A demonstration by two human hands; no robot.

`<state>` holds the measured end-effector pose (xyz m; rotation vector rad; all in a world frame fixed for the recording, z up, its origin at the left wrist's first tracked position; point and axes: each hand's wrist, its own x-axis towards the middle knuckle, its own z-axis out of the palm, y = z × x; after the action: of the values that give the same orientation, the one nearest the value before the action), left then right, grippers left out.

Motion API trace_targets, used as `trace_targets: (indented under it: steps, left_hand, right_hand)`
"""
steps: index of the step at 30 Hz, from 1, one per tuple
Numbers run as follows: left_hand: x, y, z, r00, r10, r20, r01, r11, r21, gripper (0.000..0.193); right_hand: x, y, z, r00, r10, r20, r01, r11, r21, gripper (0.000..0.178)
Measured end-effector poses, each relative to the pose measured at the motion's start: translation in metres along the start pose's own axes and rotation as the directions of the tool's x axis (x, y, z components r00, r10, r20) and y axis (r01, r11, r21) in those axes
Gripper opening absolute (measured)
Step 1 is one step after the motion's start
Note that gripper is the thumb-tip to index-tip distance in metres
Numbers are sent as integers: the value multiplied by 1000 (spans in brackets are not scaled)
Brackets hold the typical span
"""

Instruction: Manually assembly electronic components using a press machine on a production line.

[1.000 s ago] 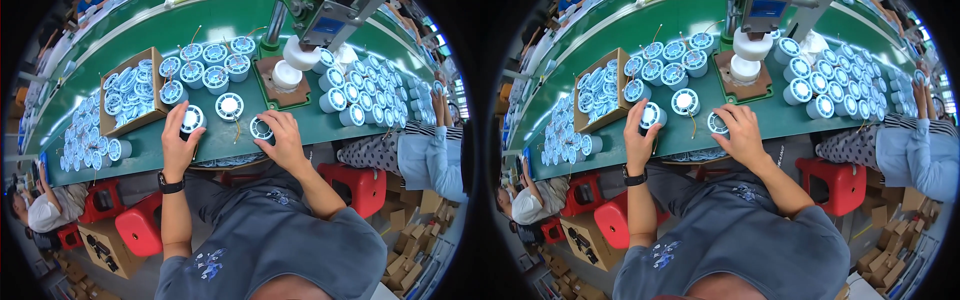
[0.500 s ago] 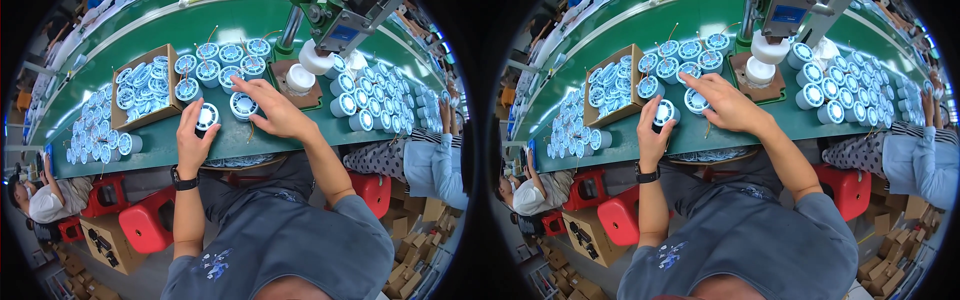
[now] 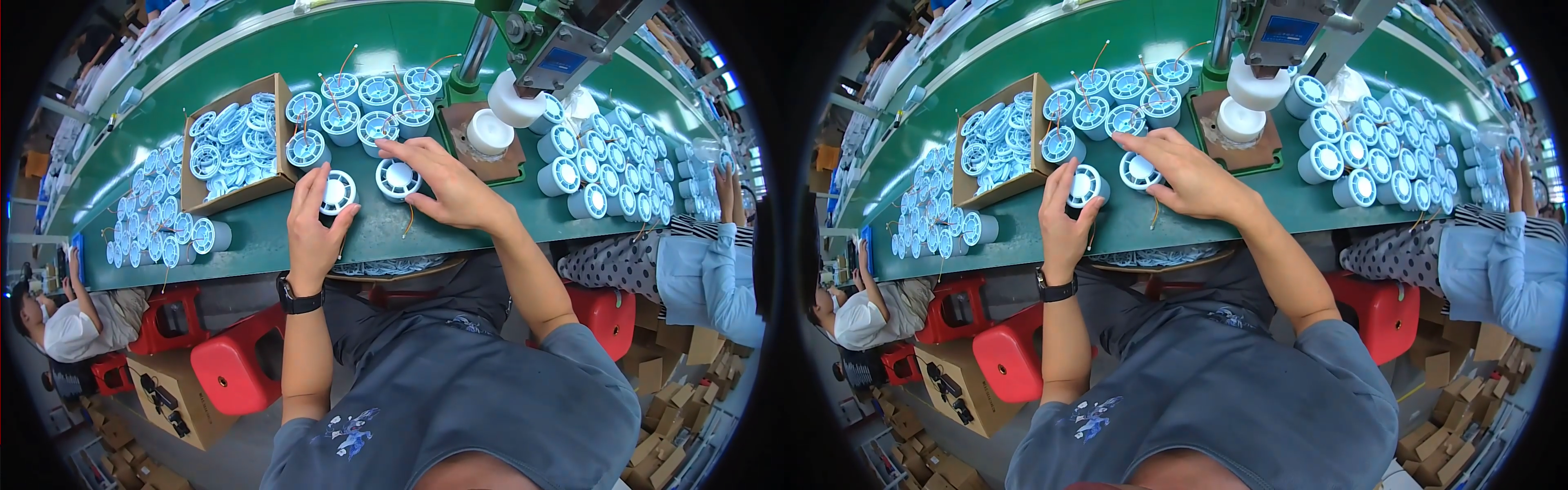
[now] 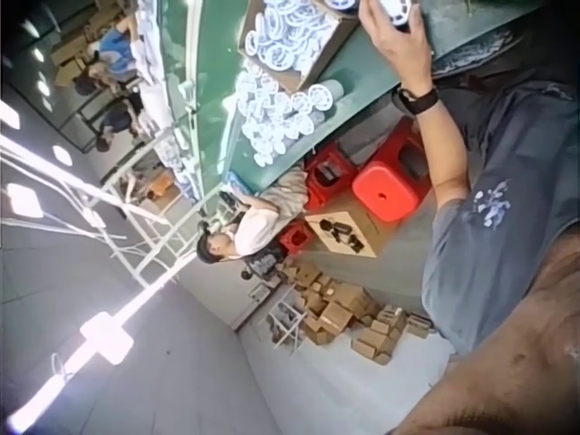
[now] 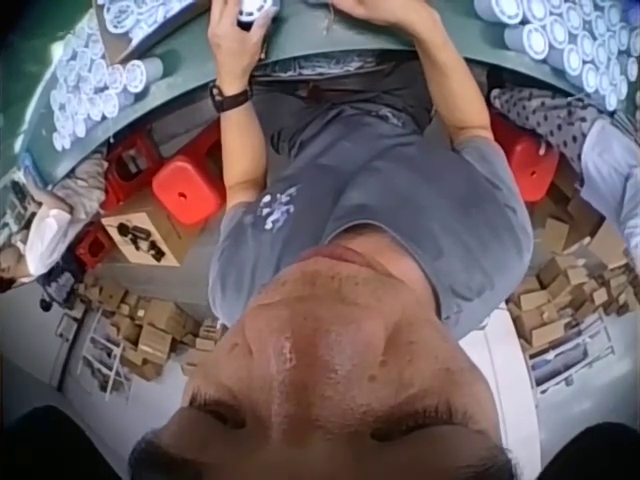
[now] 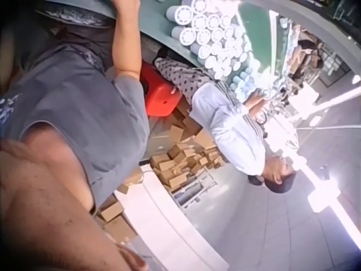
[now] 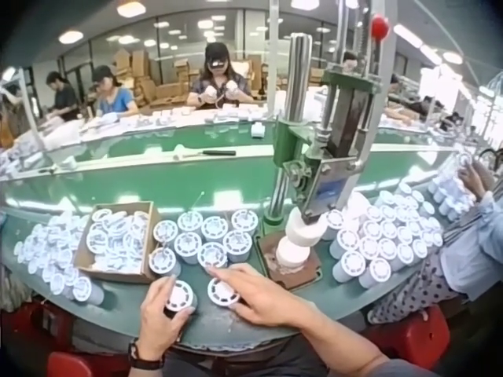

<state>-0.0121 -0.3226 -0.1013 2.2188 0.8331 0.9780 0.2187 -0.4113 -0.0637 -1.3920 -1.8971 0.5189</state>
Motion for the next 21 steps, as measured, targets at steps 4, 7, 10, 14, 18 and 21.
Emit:
trace_targets:
  steps: [4, 7, 10, 14, 18, 21]
  left_hand:
    - [4, -2, -6, 1000, -2, -5, 2, 999, 38, 66]
    - [7, -1, -10, 1000, -9, -4, 9, 1000, 25, 68]
    - [4, 0, -9, 998, -59, 14, 59, 998, -5, 72]
    - [-11, 24, -22, 984, 48, -169, 19, 927, 375, 74]
    - [-21, 83, 12, 996, -83, 10, 84, 991, -107, 72]
    - [-11, 69, 53, 998, -52, 33, 57, 977, -204, 71]
  right_hand:
    - [-2, 6, 4, 999, -1, -48, 5, 996, 88, 85]
    - [-9, -3, -1, 998, 66, -9, -64, 988, 142, 85]
    - [-24, -11, -2, 996, 89, -16, -86, 987, 139, 86]
    - [-40, -13, 1, 992, 79, -102, -72, 995, 73, 86]
    - [-46, -17, 2, 980, 60, -190, -50, 997, 55, 84]
    - [-57, -19, -7, 965, 75, -252, -59, 996, 68, 83]
